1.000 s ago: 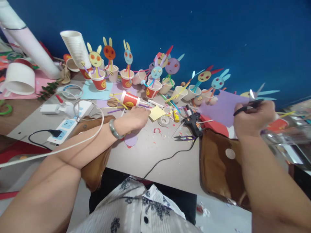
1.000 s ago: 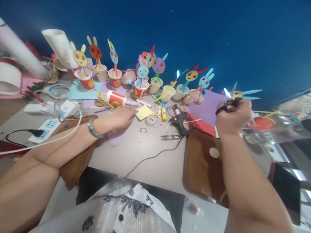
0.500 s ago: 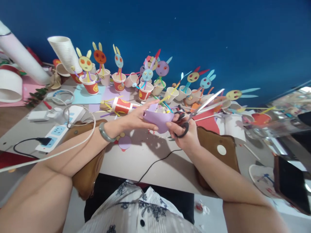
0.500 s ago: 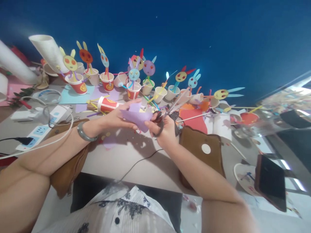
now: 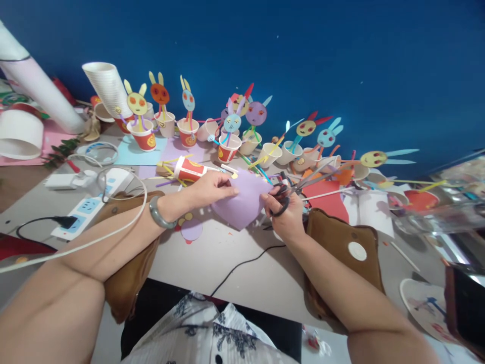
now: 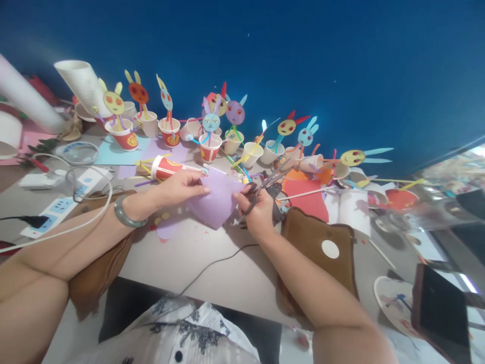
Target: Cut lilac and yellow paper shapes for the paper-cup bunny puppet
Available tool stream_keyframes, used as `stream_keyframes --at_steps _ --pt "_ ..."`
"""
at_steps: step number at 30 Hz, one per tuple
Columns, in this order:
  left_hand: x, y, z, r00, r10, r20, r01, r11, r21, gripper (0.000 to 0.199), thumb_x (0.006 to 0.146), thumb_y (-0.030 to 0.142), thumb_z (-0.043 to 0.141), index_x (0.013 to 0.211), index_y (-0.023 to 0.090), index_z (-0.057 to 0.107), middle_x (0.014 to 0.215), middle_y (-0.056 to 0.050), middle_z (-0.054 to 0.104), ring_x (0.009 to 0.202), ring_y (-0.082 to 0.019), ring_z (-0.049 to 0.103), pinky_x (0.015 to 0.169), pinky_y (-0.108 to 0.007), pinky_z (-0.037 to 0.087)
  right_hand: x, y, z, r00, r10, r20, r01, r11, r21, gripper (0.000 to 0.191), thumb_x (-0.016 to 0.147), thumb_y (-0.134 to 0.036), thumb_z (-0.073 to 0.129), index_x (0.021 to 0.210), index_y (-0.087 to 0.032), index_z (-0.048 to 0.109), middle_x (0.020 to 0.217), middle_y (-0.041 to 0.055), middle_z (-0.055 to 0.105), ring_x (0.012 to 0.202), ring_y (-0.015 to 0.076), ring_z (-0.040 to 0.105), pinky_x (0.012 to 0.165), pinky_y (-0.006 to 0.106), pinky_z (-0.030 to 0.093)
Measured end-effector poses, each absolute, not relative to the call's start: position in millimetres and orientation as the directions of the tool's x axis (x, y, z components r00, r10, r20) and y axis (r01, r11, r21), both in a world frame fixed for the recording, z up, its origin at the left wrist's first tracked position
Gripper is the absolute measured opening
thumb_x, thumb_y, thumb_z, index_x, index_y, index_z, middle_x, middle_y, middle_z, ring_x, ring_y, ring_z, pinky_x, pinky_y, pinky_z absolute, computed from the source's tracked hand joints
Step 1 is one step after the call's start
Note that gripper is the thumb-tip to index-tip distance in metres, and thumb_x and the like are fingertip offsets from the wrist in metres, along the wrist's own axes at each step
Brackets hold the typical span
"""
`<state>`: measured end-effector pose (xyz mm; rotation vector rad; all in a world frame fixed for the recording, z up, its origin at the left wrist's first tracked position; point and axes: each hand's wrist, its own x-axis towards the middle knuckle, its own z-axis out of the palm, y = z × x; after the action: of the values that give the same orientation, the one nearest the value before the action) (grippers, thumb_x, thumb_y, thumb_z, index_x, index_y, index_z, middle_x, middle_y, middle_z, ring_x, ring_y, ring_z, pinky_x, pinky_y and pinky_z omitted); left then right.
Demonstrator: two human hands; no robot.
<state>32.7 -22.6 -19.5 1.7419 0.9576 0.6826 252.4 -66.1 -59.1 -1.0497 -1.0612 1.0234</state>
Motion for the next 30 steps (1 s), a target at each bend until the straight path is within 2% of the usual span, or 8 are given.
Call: stream_keyframes --at_steps 6,13,23,26,30 --pt "32 -24 -15 0.461 0.886 -0.052 0.284 -0.091 0.955 0.03 0.076 0.041 0.066 0.067 0.015 0.054 0.06 0.003 0.046 0.057 -0.008 0.04 0.053 -0.022 0.032 259 -66 -65 0.142 0.976 0.163 -0.108 0.179 -0.978 0.033 0.068 -0.029 0.086 0.077 -0.022 0.055 0.05 -0.0108 0.049 0.033 0.0057 0.041 0.034 0.019 0.031" --pt "31 -28 -7 0.478 0.877 -0.052 0.27 -0.09 0.959 0.029 0.078 0.038 0.065 0.066 0.015 0.051 0.06 0.004 0.043 0.057 -0.007 0.04 0.052 -0.021 0.031 258 -69 -60 0.133 0.982 0.136 -0.103 0.151 -0.983 0.031 0.069 -0.029 0.084 0.075 -0.022 0.055 0.048 -0.0105 0.049 0.032 0.0059 0.04 0.033 0.019 0.03" --pt "28 -23 -15 0.554 0.831 -0.046 0.223 -0.095 0.97 0.025 0.085 0.036 0.062 0.072 0.015 0.055 0.066 0.003 0.05 0.06 -0.008 0.045 0.057 -0.023 0.034 261 -69 -41 0.229 0.958 0.171 -0.1 0.198 -0.975 0.029 0.067 -0.023 0.083 0.075 -0.022 0.055 0.053 -0.0093 0.054 0.034 0.0058 0.043 0.031 0.018 0.03" --pt "30 -21 -17 0.496 0.868 -0.033 0.151 -0.049 0.987 0.034 0.091 0.043 0.055 0.072 0.015 0.059 0.068 0.0 0.056 0.063 -0.009 0.048 0.06 -0.024 0.037 262 -68 -40 0.24 0.951 0.192 -0.096 0.221 -0.971 0.029 0.067 -0.024 0.083 0.075 -0.022 0.055 0.055 -0.0087 0.055 0.033 0.0057 0.041 0.03 0.02 0.029" --pt "33 -15 -22 0.43 0.898 -0.095 0.033 0.089 0.995 0.059 0.095 0.061 0.038 0.08 0.013 0.069 0.073 -0.006 0.066 0.069 -0.013 0.056 0.067 -0.027 0.044 264 -66 -38 0.279 0.935 0.216 -0.067 0.244 -0.968 0.03 0.066 -0.026 0.084 0.075 -0.024 0.055 0.055 -0.0085 0.055 0.034 0.0071 0.042 0.032 0.023 0.031"
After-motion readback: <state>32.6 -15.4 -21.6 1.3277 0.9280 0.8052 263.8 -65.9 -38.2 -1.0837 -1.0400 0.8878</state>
